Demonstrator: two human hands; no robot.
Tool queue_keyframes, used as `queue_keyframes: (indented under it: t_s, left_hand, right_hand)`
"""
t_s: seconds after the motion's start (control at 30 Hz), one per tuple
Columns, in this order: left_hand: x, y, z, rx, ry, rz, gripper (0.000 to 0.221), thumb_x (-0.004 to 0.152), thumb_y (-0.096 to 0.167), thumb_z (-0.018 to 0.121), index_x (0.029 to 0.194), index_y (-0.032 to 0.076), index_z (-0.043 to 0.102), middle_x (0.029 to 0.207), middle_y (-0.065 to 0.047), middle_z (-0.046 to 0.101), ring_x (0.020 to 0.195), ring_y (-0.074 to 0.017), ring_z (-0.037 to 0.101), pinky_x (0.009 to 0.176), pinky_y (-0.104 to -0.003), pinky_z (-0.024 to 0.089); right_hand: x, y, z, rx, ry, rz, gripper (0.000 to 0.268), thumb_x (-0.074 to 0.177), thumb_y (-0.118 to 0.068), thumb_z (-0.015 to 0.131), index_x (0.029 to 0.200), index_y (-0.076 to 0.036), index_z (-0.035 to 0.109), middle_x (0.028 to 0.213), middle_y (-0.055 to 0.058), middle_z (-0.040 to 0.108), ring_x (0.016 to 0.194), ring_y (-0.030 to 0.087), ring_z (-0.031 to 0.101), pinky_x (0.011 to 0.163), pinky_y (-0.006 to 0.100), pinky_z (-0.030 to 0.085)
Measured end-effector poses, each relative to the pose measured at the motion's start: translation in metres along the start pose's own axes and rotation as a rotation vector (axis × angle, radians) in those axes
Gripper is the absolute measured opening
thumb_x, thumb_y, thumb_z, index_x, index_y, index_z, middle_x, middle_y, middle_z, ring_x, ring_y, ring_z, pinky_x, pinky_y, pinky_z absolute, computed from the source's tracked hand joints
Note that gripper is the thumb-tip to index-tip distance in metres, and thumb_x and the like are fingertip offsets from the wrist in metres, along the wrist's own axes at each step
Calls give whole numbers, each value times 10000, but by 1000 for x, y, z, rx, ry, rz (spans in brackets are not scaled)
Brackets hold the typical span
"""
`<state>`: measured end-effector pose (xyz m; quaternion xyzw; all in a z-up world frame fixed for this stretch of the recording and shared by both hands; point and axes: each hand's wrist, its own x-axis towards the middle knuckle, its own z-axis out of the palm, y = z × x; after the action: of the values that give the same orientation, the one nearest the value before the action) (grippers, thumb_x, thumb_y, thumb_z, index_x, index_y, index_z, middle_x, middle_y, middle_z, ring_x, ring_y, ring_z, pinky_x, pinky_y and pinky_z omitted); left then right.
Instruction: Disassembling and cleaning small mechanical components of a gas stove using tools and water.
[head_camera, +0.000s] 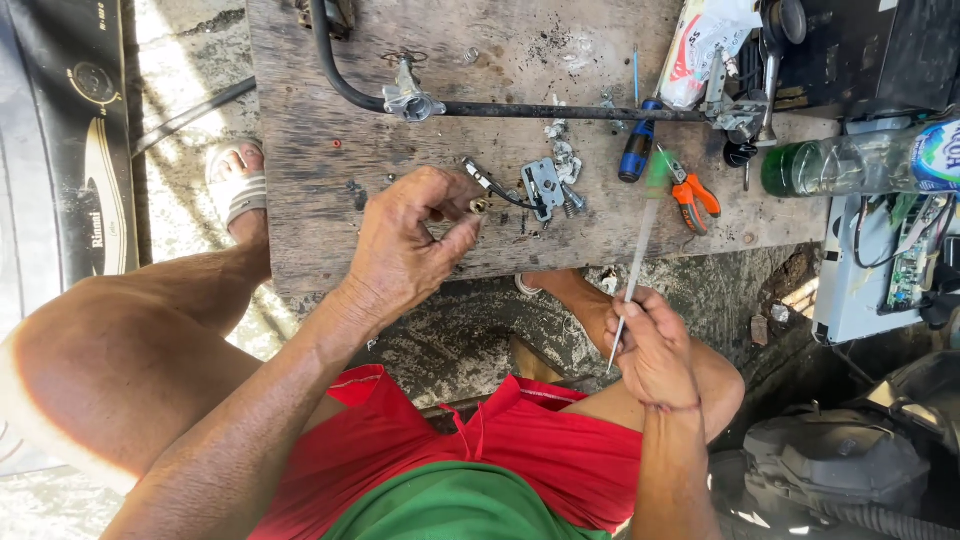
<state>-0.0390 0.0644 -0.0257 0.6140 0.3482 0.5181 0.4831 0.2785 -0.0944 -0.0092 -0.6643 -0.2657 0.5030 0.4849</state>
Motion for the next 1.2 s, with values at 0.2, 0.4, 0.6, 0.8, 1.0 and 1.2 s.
queue_keyframes:
  t_s: [0.2, 0.4, 0.6, 0.8, 1.0, 1.2]
  left_hand:
    - [-2, -6, 14, 43, 11, 28, 170, 903, 57, 758, 1059, 50, 690, 849, -116, 666, 780, -269, 708, 681, -370, 572]
    - [3, 20, 19, 87, -31, 11, 244, 830, 1, 730, 1059, 22, 647, 884, -48, 579, 775, -166, 600, 717, -297, 529]
    - [3, 20, 22, 40, -45, 6, 232, 814, -20, 735, 1008, 31, 620, 925, -53, 591, 773, -177, 590, 709, -299, 512]
    - [2, 21, 21, 66, -31, 12, 287, 791, -20, 752, 1043, 43, 629, 907, -43, 590, 773, -171, 615, 699, -294, 529]
    - [2, 20, 21, 57, -22, 29, 283, 782, -28, 749, 1022, 33, 614, 923, -60, 599, 783, -195, 618, 719, -310, 533]
    - [1, 13, 29, 62, 99, 102, 173, 867, 46, 769, 1005, 94, 678, 777, -85, 594, 741, -338, 684, 655, -451, 574]
  right_hand:
    - [-29, -60, 69, 326, -47, -569, 146, 1018, 36, 487, 1147, -29, 469, 1097, 148, 529, 1053, 314, 707, 854, 364, 673]
    - [-27, -82, 121, -560, -2, -1234, 171, 1051, -82, 569, 1204, -21, 521, 1086, 149, 641, 988, 283, 759, 805, 279, 713]
    - [-30, -97, 151, -732, -83, -1148, 129, 994, 18, 572, 1018, 42, 448, 1053, 214, 604, 1022, 368, 741, 882, 386, 685]
    - [-29, -91, 154, -757, -147, -1024, 224, 985, 89, 571, 1110, 23, 397, 1145, 202, 573, 1134, 330, 708, 928, 320, 667]
    - [-26, -96, 159, -842, -180, -1020, 220, 998, 63, 566, 1132, 11, 399, 1161, 201, 578, 1132, 352, 712, 935, 365, 656]
    - [-14, -98, 175, -844, -26, -1265, 107, 1005, -17, 610, 979, 51, 531, 967, 179, 659, 915, 358, 759, 715, 376, 680]
